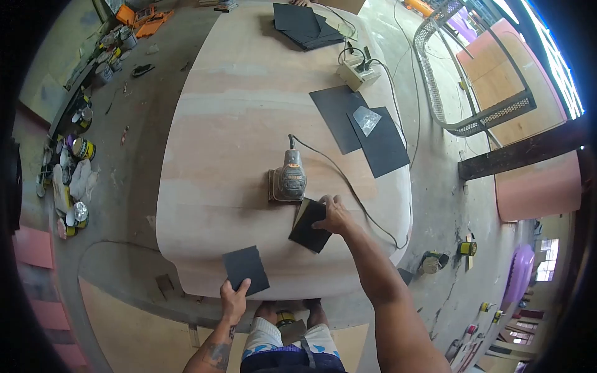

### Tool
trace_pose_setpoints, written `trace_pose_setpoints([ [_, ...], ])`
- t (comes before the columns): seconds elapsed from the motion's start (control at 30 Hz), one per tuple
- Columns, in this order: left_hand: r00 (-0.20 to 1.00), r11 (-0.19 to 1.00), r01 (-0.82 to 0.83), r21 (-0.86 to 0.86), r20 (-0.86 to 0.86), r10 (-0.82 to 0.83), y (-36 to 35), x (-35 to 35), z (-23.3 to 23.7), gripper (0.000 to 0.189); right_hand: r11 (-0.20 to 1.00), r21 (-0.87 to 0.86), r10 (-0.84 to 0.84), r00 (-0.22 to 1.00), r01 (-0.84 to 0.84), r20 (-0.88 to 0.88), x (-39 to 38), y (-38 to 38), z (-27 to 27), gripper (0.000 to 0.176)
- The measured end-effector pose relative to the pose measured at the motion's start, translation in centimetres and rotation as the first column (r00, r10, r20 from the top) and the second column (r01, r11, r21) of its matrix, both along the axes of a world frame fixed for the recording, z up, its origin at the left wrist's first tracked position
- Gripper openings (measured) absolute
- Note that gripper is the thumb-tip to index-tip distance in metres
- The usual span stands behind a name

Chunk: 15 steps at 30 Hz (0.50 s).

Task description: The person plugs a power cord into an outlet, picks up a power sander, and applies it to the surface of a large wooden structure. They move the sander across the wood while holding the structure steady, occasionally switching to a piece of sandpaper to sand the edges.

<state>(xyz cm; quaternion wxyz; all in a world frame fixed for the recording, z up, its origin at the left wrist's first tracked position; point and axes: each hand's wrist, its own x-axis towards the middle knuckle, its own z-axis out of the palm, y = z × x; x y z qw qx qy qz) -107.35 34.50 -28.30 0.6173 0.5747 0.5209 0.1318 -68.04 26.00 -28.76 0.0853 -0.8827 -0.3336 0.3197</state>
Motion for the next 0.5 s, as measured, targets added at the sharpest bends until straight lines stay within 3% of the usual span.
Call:
trace_pose_setpoints([
  [0.17,0.99,1.0,0.019,-0.017,-0.14,-0.021,0.5,-3.8,0.6,0.034,0.996,-0.086,0.021,0.998,-0.015,0.066,0.0,0.4,-1.7,0.085],
  [0.3,0.992,1.0,-0.009,-0.018,-0.126,0.006,-0.9,-4.3,-0.4,0.032,0.992,-0.119,0.044,0.994,-0.032,0.097,-0.3,0.1,-1.2,0.082],
  [0.4,0.993,0.996,-0.026,-0.088,-0.116,0.015,-2.3,-3.5,0.2,0.035,0.97,-0.028,-0.241,0.938,0.241,-0.249,-0.5,-2.0,-0.8,0.075],
  [0.43,0.992,0.992,-0.033,-0.12,-0.126,0.018,-2.8,-3.0,0.2,0.038,0.961,0.073,-0.231,0.923,0.266,-0.309,-0.9,-3.1,-1.1,0.065],
  [0.47,0.99,0.988,-0.04,-0.151,-0.137,0.019,-3.2,-2.6,0.3,0.041,0.923,0.041,-0.334,0.849,0.383,-0.409,-1.6,-4.6,-1.2,0.06],
  [0.5,0.986,0.985,0.005,-0.172,-0.163,-0.034,-3.6,-2.1,0.0,0.044,0.882,0.171,-0.284,0.786,0.439,-0.55,-2.5,-6.3,-1.4,0.056],
])
